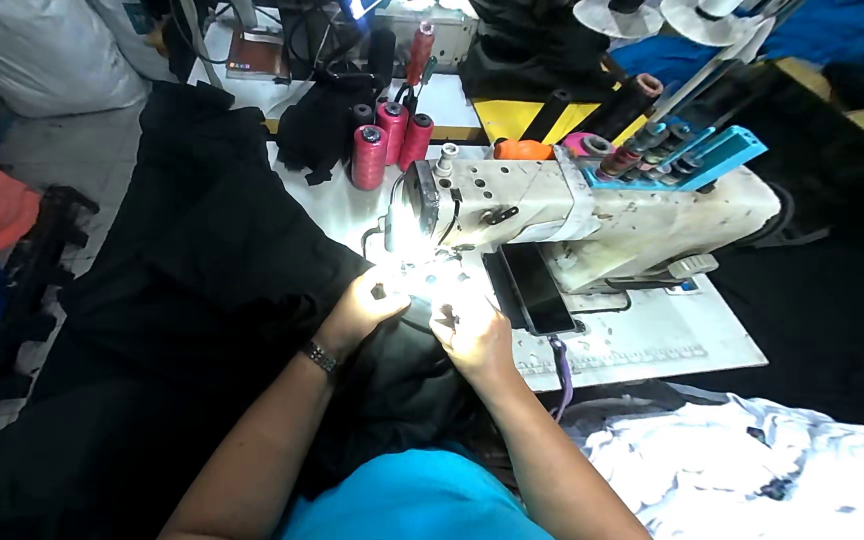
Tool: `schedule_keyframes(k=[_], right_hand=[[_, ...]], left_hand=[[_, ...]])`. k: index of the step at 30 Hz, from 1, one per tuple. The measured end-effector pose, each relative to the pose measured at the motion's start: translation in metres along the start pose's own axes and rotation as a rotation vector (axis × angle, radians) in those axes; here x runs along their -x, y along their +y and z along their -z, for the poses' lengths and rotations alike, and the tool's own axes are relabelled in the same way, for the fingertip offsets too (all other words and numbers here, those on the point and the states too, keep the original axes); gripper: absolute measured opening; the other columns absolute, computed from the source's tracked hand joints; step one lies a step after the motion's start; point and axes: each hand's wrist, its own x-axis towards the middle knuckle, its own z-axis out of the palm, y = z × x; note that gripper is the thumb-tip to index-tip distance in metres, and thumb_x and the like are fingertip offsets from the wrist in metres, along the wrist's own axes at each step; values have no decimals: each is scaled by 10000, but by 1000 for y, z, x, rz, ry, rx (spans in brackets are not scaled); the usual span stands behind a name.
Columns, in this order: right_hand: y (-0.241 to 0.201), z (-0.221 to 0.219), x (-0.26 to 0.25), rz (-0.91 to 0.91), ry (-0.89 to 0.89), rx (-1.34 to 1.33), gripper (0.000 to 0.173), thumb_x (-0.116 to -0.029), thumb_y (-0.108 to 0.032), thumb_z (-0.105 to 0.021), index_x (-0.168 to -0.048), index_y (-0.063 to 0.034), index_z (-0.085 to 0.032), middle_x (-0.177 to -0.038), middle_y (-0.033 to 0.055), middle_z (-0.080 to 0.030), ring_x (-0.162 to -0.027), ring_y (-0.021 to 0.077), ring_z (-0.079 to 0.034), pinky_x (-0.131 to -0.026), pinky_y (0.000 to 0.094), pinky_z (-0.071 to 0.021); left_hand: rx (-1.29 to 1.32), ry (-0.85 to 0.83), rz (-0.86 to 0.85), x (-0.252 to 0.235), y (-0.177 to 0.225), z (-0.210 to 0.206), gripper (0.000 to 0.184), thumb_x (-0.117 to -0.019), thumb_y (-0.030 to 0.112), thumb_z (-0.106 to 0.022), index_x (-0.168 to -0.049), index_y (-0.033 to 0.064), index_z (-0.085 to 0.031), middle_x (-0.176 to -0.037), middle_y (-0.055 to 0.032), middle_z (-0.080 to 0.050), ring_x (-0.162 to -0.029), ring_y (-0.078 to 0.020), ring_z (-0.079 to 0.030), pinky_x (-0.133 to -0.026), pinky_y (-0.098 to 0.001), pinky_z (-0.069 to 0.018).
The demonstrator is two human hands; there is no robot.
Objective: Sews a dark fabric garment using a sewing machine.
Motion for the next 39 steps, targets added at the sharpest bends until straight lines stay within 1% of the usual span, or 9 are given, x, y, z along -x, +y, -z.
schedule_keyframes(k=[4, 9, 15, 20, 24, 29, 32, 35, 39], right_hand=[[3, 3, 2, -45, -11, -47, 140, -872, -208, -677, -860, -81, -734, -823, 74, -709, -742, 197, -697, -624, 362, -574], [3, 0, 2, 38, -12, 4, 174, -936, -223, -644, -907, -99, -763, -828, 62, -732, -769, 197, -718, -654, 357, -588], [2, -10, 0, 62, 9, 65, 111, -848, -197, -690, -821, -94, -722, -776, 69, -707, -724, 215, -709, -611, 372, -574], [10, 0, 3, -54, 24, 3, 138, -824, -187, -712, -861, -55, -724, -807, 86, -691, -705, 203, -677, -590, 364, -556], [15, 8, 6, -64, 17, 11, 135, -848, -171, -698, -878, -43, -731, -837, 98, -699, -726, 198, -679, -612, 343, -559], [7, 3, 3, 19, -15, -8, 143, -921, -198, -656, -890, -94, -750, -833, 70, -723, -760, 202, -711, -641, 362, -587], [1, -4, 0, 53, -30, 40, 145, -907, -195, -665, -902, -90, -764, -823, 74, -732, -753, 223, -725, -637, 386, -596], [1, -10, -1, 72, -17, 68, 100, -842, -184, -713, -830, -87, -736, -780, 81, -710, -716, 237, -712, -600, 399, -580], [6, -7, -1, -7, 24, 29, 133, -827, -200, -717, -814, -67, -713, -781, 82, -694, -695, 215, -690, -582, 382, -564]], left_hand=[[20, 4, 13, 1, 1, 0, 137, -876, 47, -710, -835, 99, -589, -930, -28, -598, -878, -112, -585, -756, -282, -511], [41, 9, 17, 1, 3, 0, 147, -874, 31, -708, -836, 99, -583, -936, -29, -598, -875, -110, -582, -750, -274, -508], [46, 12, 23, 0, 0, 0, 128, -881, 50, -710, -847, 105, -600, -954, -28, -609, -889, -112, -593, -761, -283, -517], [55, 26, 26, 1, -1, 1, 147, -878, 35, -712, -833, 106, -591, -949, -23, -605, -881, -108, -589, -753, -274, -511], [58, 30, 24, 0, 0, 0, 156, -877, 35, -712, -827, 108, -584, -929, -22, -601, -863, -105, -585, -741, -267, -508], [53, 14, 10, 0, -2, 1, 144, -891, 21, -690, -841, 101, -581, -937, -30, -605, -863, -110, -590, -739, -271, -516], [75, 6, -4, -1, -4, 1, 146, -885, 12, -682, -841, 97, -571, -927, -28, -599, -845, -101, -584, -725, -270, -516], [87, 1, -9, -1, -4, 1, 153, -877, 10, -683, -831, 99, -567, -934, -26, -597, -853, -103, -585, -729, -271, -517], [58, 12, 0, -1, -4, 1, 150, -877, 15, -690, -827, 100, -576, -929, -26, -599, -854, -107, -582, -731, -270, -507]])
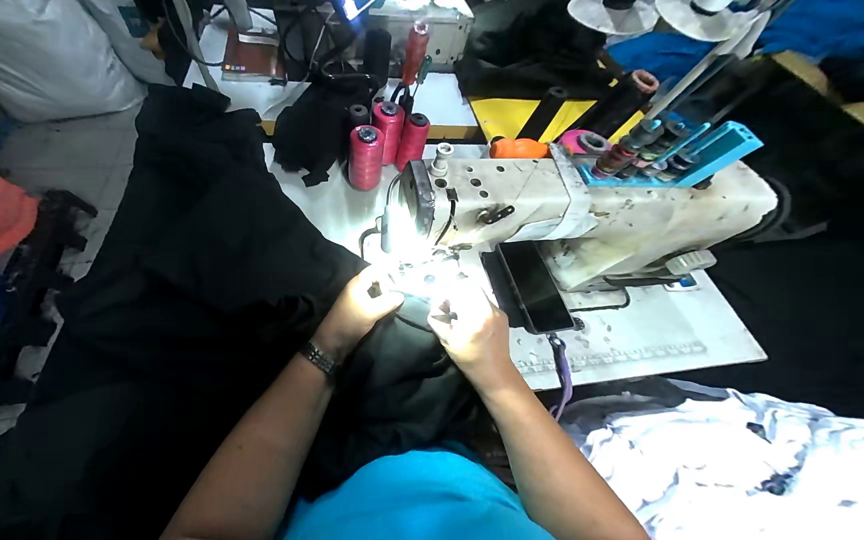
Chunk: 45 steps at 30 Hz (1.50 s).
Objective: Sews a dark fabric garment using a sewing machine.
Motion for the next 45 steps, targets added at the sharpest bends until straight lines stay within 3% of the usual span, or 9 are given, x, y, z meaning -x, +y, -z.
schedule_keyframes(k=[10, 13, 16, 22, 29, 32, 37, 40, 45], right_hand=[[4, 11, 3, -53, -96, -89, 147, -901, -207, -680, -953, -106, -773, -878, 55, -729, -771, 172, -702, -664, 361, -591], [0, 5, 0, -22, -87, -56, 149, -897, -208, -672, -936, -109, -777, -859, 64, -728, -770, 202, -708, -660, 382, -588], [-3, 0, -3, -27, -62, -44, 111, -854, -191, -689, -842, -90, -736, -809, 79, -705, -731, 221, -699, -613, 404, -571], [3, 10, -2, -127, -71, -107, 103, -821, -177, -713, -847, -80, -729, -818, 67, -681, -712, 182, -663, -604, 376, -556], [5, 19, 2, -138, -126, -127, 140, -910, -218, -673, -920, -106, -756, -859, 34, -703, -749, 136, -671, -656, 333, -577], [-1, 16, 0, -134, -159, -108, 152, -872, -207, -710, -947, -93, -777, -894, 62, -727, -780, 180, -702, -681, 387, -597], [-5, 6, -4, -119, -134, -70, 101, -818, -171, -749, -868, -84, -749, -849, 87, -712, -767, 229, -707, -654, 435, -588], [-5, 6, -5, -171, -146, -101, 112, -784, -171, -768, -849, -83, -743, -829, 76, -701, -746, 212, -692, -650, 432, -576], [2, 8, -3, -159, -93, -147, 102, -808, -162, -723, -848, -68, -723, -832, 70, -681, -736, 182, -665, -637, 379, -564]], left_hand=[[0, 5, 3, 1, 2, 0, 164, -879, 18, -695, -827, 110, -569, -935, -26, -598, -856, -105, -582, -727, -268, -509], [9, -2, 7, 1, 3, -1, 159, -884, 3, -685, -837, 101, -568, -936, -28, -596, -860, -108, -581, -733, -270, -509], [11, -7, 1, 1, 3, -1, 165, -879, 1, -686, -827, 98, -563, -923, -29, -589, -847, -105, -577, -719, -260, -504], [-9, 4, -11, 1, 0, -1, 153, -874, 13, -688, -824, 100, -573, -921, -28, -593, -843, -105, -577, -717, -263, -502], [-6, -5, 0, 2, 2, -1, 153, -879, 7, -681, -829, 100, -570, -933, -35, -594, -855, -117, -581, -722, -276, -512], [-8, -9, -2, 2, 2, -1, 156, -874, 7, -678, -825, 103, -566, -933, -29, -598, -856, -112, -583, -721, -274, -510], [11, -19, -17, 1, 0, 0, 161, -869, 5, -678, -825, 106, -560, -939, -25, -587, -868, -110, -578, -737, -272, -510], [16, -20, -9, 1, 0, 0, 158, -873, 3, -677, -826, 100, -562, -930, -31, -591, -864, -116, -579, -734, -278, -509], [11, -15, -12, 0, -1, -1, 159, -869, 8, -687, -822, 101, -567, -922, -32, -586, -853, -115, -578, -722, -270, -510]])
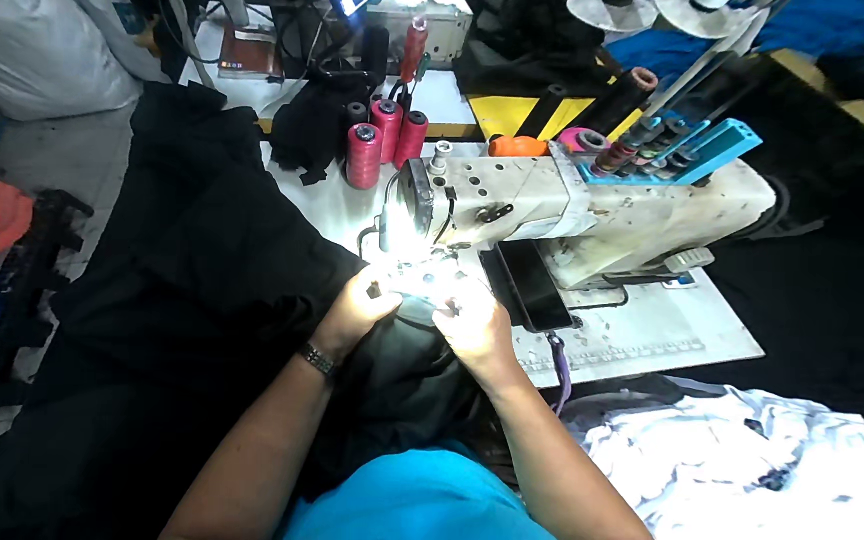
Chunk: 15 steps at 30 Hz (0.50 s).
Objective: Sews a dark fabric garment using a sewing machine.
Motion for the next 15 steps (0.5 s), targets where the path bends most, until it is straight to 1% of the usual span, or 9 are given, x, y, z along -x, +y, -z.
schedule_keyframes(k=[2, 3, 5, 6, 7, 8, 11, 15], right_hand=[[3, 4, 1, -5, 13, -9, 99, -834, -161, -709, -873, -77, -743, -845, 54, -702, -752, 159, -671, -664, 350, -575], [4, 7, 1, -31, -2, -16, 107, -862, -179, -699, -894, -91, -751, -851, 37, -707, -763, 138, -670, -680, 337, -576], [4, 14, 2, -97, -72, -33, 188, -921, -271, -696, -1001, -111, -752, -911, 28, -716, -814, 124, -675, -733, 341, -583], [4, 17, 3, -119, -111, -38, 230, -930, -302, -692, -1063, -120, -740, -963, 32, -718, -860, 128, -683, -771, 353, -588], [4, 20, 4, -125, -135, -47, 265, -924, -301, -694, -1112, -119, -736, -1009, 45, -729, -905, 144, -696, -805, 374, -591], [4, 21, 6, -114, -140, -48, 273, -916, -284, -695, -1125, -116, -744, -1022, 47, -739, -922, 149, -704, -818, 375, -595], [1, 17, 8, -57, -95, -33, 210, -897, -225, -688, -1054, -123, -783, -974, 33, -752, -874, 132, -709, -782, 340, -597], [-4, 9, 5, -8, -85, 27, 138, -876, -198, -701, -951, -114, -781, -911, 42, -740, -815, 156, -710, -717, 367, -601]], left_hand=[[16, -1, 3, 0, 1, 0, 168, -870, 1, -677, -817, 105, -556, -919, -30, -580, -846, -111, -570, -714, -265, -502], [22, -2, 3, 0, 0, 0, 169, -870, -4, -673, -819, 106, -555, -926, -32, -581, -847, -113, -572, -715, -268, -504], [21, -10, -6, 0, -1, 1, 167, -874, -7, -665, -831, 111, -555, -938, -31, -587, -856, -116, -574, -721, -273, -507], [9, -19, -4, 1, 0, 1, 161, -883, -1, -660, -840, 112, -555, -945, -31, -587, -864, -119, -576, -728, -278, -509], [-6, -29, -4, 1, 0, 1, 150, -890, 5, -655, -848, 107, -554, -942, -34, -582, -862, -125, -576, -727, -281, -511], [-21, -37, -8, 1, 0, 1, 137, -892, 11, -648, -850, 101, -554, -932, -36, -579, -852, -128, -573, -720, -286, -508], [-18, -58, -1, 1, 2, 1, 121, -899, 8, -631, -866, 99, -557, -926, -37, -582, -859, -129, -575, -736, -292, -512], [4, -70, -14, 1, 1, 2, 144, -895, 5, -627, -846, 110, -542, -912, -33, -566, -843, -122, -563, -720, -276, -501]])
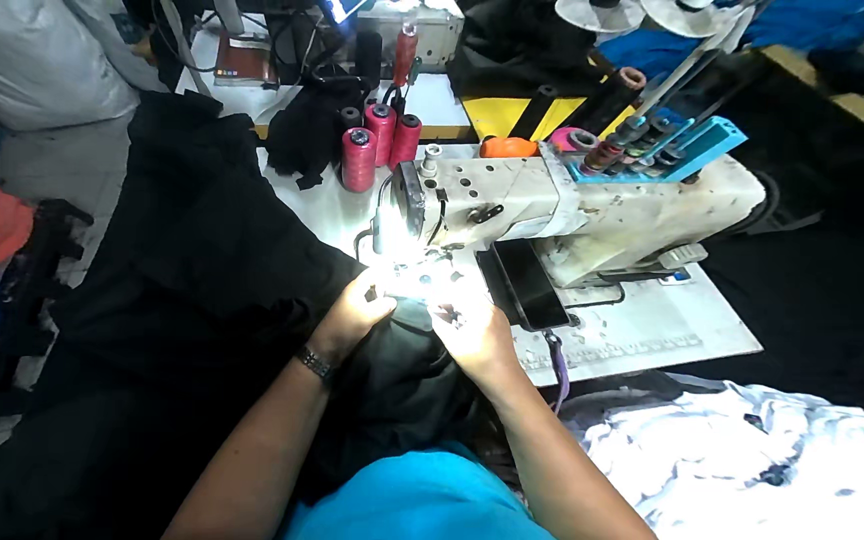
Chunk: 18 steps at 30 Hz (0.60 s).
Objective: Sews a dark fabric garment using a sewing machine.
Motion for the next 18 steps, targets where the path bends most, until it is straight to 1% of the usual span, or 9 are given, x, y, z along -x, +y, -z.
schedule_keyframes(k=[3, 5, 6, 10, 14, 16, 18], right_hand=[[-3, -4, -3, 51, 13, 62, 116, -838, -191, -723, -901, -104, -769, -859, 54, -727, -771, 191, -710, -663, 404, -593], [-5, -7, -3, 66, 30, 78, 118, -794, -188, -741, -869, -99, -755, -833, 59, -723, -755, 202, -711, -646, 410, -588], [-4, -8, -3, 60, 38, 74, 123, -790, -194, -740, -866, -98, -754, -827, 59, -719, -746, 200, -707, -640, 408, -585], [-2, -8, -3, -4, 39, 21, 153, -806, -224, -715, -886, -100, -757, -841, 49, -712, -739, 171, -687, -642, 392, -573], [5, -5, -2, 15, 72, -2, 140, -808, -195, -708, -889, -88, -750, -845, 53, -697, -742, 162, -670, -639, 364, -565], [9, 0, -1, 10, 75, -15, 128, -814, -181, -708, -898, -95, -750, -862, 42, -705, -766, 150, -672, -663, 351, -572], [10, 7, 0, -34, 36, -30, 158, -868, -228, -710, -964, -115, -762, -918, 29, -720, -821, 133, -684, -716, 338, -588]], left_hand=[[15, -8, -7, 0, -2, 0, 138, -901, 9, -626, -858, 109, -541, -912, -32, -570, -838, -123, -565, -722, -279, -503], [19, -6, -9, 0, -2, 0, 141, -902, 6, -626, -856, 107, -538, -904, -29, -564, -828, -119, -560, -718, -272, -498], [30, -6, -7, 0, -1, 0, 147, -903, 2, -625, -855, 106, -534, -899, -28, -561, -822, -119, -557, -715, -271, -496], [46, 3, -4, -1, 0, -1, 137, -888, -1, -621, -848, 104, -545, -894, -25, -563, -826, -111, -559, -712, -264, -496], [24, 15, 17, 0, 0, -1, 138, -895, -1, -628, -852, 104, -550, -903, -30, -567, -832, -119, -563, -711, -269, -499], [25, 16, 27, 0, 0, -1, 138, -903, 2, -629, -860, 104, -548, -918, -33, -569, -846, -122, -565, -719, -274, -503], [29, 15, 30, 1, 1, 0, 134, -904, 4, -630, -870, 106, -551, -920, -32, -577, -848, -120, -572, -728, -277, -510]])
